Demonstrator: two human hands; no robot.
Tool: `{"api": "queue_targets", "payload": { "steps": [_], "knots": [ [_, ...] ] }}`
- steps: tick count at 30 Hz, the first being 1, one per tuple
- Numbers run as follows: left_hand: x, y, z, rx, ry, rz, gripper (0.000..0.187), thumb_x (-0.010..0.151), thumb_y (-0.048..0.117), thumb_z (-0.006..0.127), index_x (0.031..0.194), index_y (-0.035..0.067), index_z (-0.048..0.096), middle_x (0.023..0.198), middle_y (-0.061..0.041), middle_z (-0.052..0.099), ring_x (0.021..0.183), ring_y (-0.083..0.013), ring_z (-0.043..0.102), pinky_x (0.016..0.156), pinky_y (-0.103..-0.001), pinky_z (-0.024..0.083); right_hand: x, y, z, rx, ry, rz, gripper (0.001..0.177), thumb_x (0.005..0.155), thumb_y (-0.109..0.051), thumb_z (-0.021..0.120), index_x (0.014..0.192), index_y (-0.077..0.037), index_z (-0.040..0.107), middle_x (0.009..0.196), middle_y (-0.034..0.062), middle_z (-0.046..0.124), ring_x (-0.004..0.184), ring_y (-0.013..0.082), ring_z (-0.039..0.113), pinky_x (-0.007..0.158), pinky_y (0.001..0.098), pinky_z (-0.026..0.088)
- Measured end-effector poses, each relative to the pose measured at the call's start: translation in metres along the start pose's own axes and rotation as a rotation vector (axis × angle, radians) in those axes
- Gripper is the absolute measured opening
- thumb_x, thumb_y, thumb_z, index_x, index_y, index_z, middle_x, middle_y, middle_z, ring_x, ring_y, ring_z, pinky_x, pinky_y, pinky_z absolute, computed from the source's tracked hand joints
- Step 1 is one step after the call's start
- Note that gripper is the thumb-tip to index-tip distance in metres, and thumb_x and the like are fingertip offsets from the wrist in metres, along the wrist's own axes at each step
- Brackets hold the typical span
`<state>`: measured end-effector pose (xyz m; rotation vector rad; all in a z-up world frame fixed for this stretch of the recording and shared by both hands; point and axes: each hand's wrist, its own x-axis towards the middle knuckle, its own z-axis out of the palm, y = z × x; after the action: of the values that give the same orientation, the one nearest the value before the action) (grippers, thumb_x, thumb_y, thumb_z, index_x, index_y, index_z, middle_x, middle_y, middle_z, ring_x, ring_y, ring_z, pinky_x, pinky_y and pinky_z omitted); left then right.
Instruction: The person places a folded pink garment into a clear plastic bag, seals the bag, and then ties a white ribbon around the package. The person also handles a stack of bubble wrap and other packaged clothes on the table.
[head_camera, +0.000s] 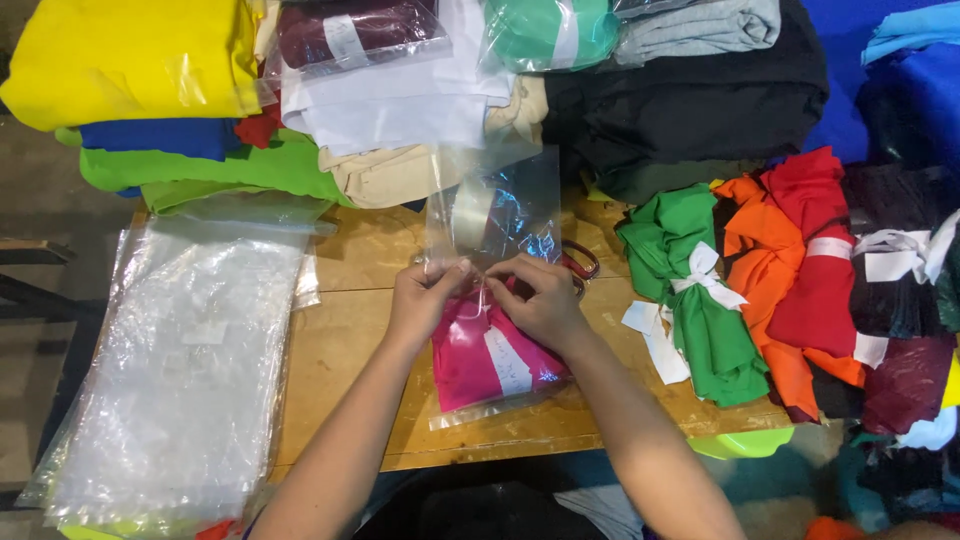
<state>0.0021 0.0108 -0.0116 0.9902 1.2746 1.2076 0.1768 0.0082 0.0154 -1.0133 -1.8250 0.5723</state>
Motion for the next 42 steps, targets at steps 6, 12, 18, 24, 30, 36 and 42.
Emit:
{"api": "queue_targets", "payload": {
  "steps": [6,12,18,24,30,36,42],
  "knots": [
    [0.002,0.002,0.003,-0.149,-0.007,-0.117,0.021,0.089,0.026,0.081,0.095,0.006,0.081,0.077,-0.004,0.075,0.070,-0.0093,0.067,0.066,-0.026,0.055,0.000,-0.007,0.000,-0.038,0.007,-0.071,0.005,0.087,-0.008,0.079,0.092,-0.008,0.077,0.071,0.0080,0.074,0.053,0.0186,0.066,0.044,0.0271,0.051],
    [0.006,-0.013,-0.001,-0.124,-0.044,-0.036,0.014,0.090,0.021,0.080,0.096,0.008,0.083,0.079,-0.007,0.078,0.076,-0.0099,0.072,0.069,-0.026,0.060,-0.005,-0.009,0.003,-0.193,0.006,-0.136,0.007,0.087,-0.009,0.081,0.091,-0.006,0.076,0.069,0.0098,0.072,0.052,0.0229,0.067,0.039,0.0276,0.050],
    [-0.003,-0.002,0.000,0.007,-0.083,0.119,0.011,0.094,0.019,0.077,0.094,0.010,0.083,0.081,-0.003,0.078,0.084,-0.0058,0.060,0.079,-0.029,0.057,-0.009,-0.006,0.008,-0.421,0.027,-0.192,0.010,0.084,-0.012,0.083,0.082,-0.008,0.074,0.062,0.0057,0.068,0.051,0.0206,0.068,0.041,0.0252,0.050],
    [-0.006,0.001,0.001,0.079,-0.103,0.149,0.012,0.094,0.021,0.076,0.095,0.011,0.084,0.076,-0.004,0.077,0.082,-0.0070,0.061,0.075,-0.030,0.055,-0.013,0.005,0.013,-0.447,0.037,-0.136,0.010,0.083,-0.010,0.081,0.078,-0.008,0.072,0.057,0.0044,0.067,0.049,0.0177,0.067,0.040,0.0223,0.049],
    [-0.007,0.008,0.003,0.119,-0.104,0.152,0.014,0.096,0.023,0.074,0.093,0.012,0.084,0.074,-0.002,0.076,0.081,-0.0066,0.058,0.074,-0.028,0.053,-0.012,0.001,0.010,-0.465,-0.015,-0.076,0.005,0.085,-0.009,0.078,0.083,-0.007,0.074,0.059,0.0060,0.069,0.052,0.0179,0.069,0.041,0.0231,0.052],
    [-0.006,0.011,0.004,0.126,-0.090,0.137,0.014,0.093,0.025,0.075,0.089,0.014,0.083,0.068,-0.004,0.075,0.074,-0.0075,0.067,0.072,-0.025,0.052,-0.013,0.003,0.010,-0.403,-0.013,-0.023,0.004,0.086,-0.007,0.076,0.085,-0.005,0.074,0.060,0.0090,0.070,0.053,0.0225,0.071,0.041,0.0264,0.052],
    [0.009,-0.011,-0.012,0.088,-0.066,0.105,0.019,0.096,0.025,0.073,0.095,0.009,0.083,0.078,-0.008,0.078,0.080,-0.0112,0.068,0.076,-0.031,0.056,-0.011,0.027,-0.003,-0.243,0.024,-0.043,0.008,0.084,-0.001,0.073,0.082,-0.009,0.074,0.061,0.0067,0.071,0.052,0.0210,0.069,0.042,0.0271,0.053]
  ]
}}
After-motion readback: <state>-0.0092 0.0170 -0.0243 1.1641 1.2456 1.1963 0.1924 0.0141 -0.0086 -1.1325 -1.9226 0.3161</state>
